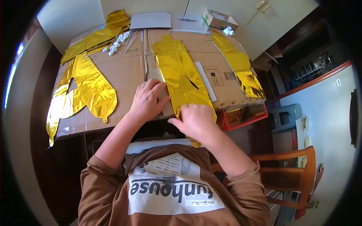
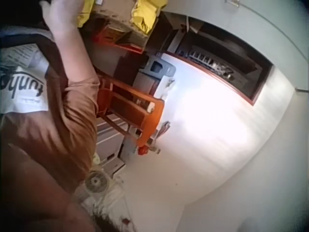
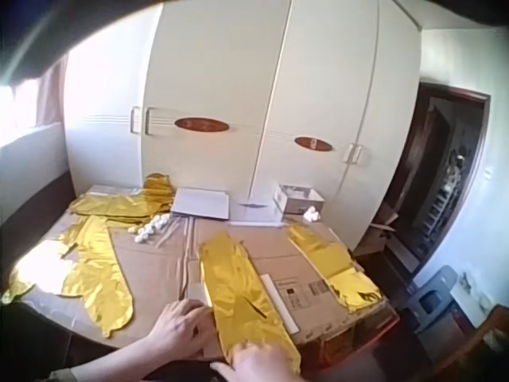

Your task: Carefully folding and organizing gold foil balloons on a flat cardboard workspace.

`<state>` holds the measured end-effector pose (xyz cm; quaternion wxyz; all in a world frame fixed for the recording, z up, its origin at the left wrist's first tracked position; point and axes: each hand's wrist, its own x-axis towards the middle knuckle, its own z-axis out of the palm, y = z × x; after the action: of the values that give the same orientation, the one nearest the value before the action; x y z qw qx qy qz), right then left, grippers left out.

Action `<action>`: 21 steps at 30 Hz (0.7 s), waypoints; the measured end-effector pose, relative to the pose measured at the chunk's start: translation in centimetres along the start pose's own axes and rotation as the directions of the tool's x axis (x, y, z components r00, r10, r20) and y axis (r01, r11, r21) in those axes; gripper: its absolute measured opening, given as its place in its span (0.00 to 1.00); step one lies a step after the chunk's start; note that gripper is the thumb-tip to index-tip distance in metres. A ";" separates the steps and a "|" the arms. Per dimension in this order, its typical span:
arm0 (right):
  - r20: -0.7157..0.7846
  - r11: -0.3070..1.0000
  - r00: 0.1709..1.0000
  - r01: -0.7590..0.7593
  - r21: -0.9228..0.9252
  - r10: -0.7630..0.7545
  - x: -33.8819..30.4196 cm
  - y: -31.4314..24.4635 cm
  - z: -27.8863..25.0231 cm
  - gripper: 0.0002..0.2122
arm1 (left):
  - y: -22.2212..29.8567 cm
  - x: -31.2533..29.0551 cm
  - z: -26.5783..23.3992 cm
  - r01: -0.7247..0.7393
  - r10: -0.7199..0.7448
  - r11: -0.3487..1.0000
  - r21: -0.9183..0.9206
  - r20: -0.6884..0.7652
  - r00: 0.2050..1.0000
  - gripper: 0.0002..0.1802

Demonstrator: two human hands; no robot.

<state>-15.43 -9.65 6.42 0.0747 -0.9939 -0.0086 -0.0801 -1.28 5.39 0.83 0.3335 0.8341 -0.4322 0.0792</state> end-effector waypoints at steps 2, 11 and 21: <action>0.162 0.978 0.977 -0.164 0.128 0.142 0.6 2.4 -2.9 0.20 | -0.3 0.5 -0.2 -0.033 0.032 0.998 0.055 0.022 0.999 0.25; -0.260 0.989 0.955 0.145 -0.008 -0.142 1.4 14.6 4.1 0.18 | -0.1 2.2 0.5 -0.245 0.246 0.967 0.063 -0.006 0.969 0.19; -0.251 0.991 0.965 0.097 0.087 -0.072 -2.7 12.3 5.3 0.21 | 1.3 -0.4 0.7 -0.365 0.365 0.931 0.001 0.000 0.931 0.20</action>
<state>-16.95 -21.05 -0.98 0.1207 -0.9700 -0.0455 -0.2059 -2.69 4.70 0.76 0.3127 0.7395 -0.5794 0.1402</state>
